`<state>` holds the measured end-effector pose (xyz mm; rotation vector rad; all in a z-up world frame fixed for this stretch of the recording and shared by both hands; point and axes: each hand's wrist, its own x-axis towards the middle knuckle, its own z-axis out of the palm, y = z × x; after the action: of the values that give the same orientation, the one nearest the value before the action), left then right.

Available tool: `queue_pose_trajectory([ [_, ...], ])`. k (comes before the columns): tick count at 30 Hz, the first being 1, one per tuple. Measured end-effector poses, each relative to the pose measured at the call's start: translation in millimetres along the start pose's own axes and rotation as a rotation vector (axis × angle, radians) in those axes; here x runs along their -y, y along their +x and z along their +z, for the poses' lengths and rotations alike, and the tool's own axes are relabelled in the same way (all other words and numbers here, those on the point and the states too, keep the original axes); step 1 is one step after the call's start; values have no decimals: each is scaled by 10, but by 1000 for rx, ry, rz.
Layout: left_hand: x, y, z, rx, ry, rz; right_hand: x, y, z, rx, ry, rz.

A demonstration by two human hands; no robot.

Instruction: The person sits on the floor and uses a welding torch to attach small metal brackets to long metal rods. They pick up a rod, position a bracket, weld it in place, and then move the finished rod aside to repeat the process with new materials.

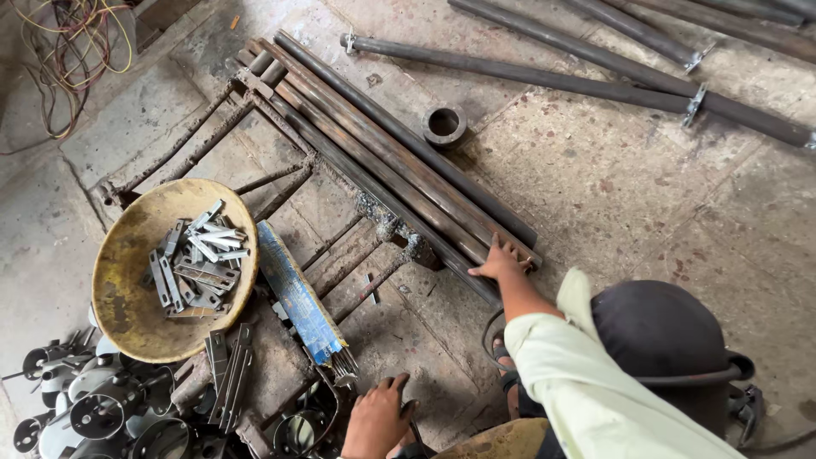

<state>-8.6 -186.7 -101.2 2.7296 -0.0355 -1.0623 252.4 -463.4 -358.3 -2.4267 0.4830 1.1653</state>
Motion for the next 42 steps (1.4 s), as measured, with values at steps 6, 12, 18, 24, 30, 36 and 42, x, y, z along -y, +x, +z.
queue_pose_trajectory([
  [6,-29,33,115,-14,46,15,-100,119,-46,-89,-4,-20],
  [12,-47,89,194,-1,21,39,-139,99,-94,-55,31,-36],
  [18,-33,38,264,-83,20,71,-228,97,-72,-72,-24,-108],
  [24,-50,60,234,-124,10,70,-269,51,-137,-134,29,-82],
  [30,-59,83,191,-82,27,60,-173,60,-373,-74,40,-64],
  [36,-53,86,265,-138,39,99,27,-204,-1199,40,-118,-168],
  [42,61,188,445,-271,12,133,472,-988,-1775,-110,-225,-421],
])
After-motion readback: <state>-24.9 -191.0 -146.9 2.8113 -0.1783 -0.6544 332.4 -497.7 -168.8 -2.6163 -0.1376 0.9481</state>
